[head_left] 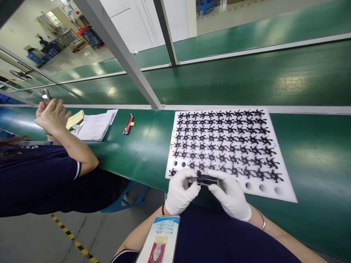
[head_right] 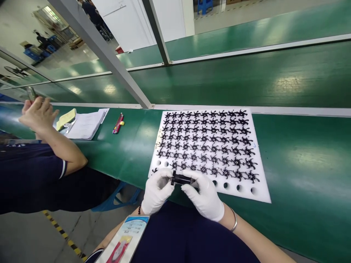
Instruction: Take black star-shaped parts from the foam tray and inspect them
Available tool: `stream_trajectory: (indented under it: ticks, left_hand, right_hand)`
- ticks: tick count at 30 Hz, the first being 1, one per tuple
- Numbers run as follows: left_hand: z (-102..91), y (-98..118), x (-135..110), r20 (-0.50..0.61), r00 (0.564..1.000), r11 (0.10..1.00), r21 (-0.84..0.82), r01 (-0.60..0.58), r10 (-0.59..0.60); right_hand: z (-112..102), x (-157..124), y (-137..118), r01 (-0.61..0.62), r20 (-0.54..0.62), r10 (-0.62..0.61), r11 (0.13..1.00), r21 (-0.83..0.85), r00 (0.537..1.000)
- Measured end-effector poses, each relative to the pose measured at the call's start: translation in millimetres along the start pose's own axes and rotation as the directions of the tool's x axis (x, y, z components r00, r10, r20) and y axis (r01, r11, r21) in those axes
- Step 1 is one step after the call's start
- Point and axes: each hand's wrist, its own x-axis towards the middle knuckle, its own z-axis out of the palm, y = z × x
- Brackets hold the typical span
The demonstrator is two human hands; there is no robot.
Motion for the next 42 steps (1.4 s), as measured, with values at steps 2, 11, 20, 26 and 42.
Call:
stream_trajectory:
  ticks: [2,11,20,26,42]
  left_hand:
    - [-5.1,-3,-5,0.092,0.994,0.996,-0.049,0.071,-0.066]
    - [-13.2,4,-1,0.226,0.959,0.981,-0.049,0.188,-0.173]
    - [-0.2,17,8,0.229,0.872,0.822,-0.295,0.487,-0.434]
    - [1.9,16,6,0.221,0.89,0.82,-0.35,0.453,-0.398]
    - [-9.3,19,12,0.381,0.791,0.71,0.362,-0.604,0.478]
  right_hand:
    - [0,-2,1,0.0,-0.02,0.0,1.0,-0.016,1.0]
    - [0,9,-14,0.035,0.007,-0.034,0.998,-0.061,0.999]
    - [3,7,-9,-0.024,0.035,0.025,1.0,-0.02,0.999]
    - [3,9,-13,-0.017,0.01,0.018,0.999,-0.051,1.0]
    - [0,8,-14,0.085,0.032,-0.082,0.991,-0.101,0.996]
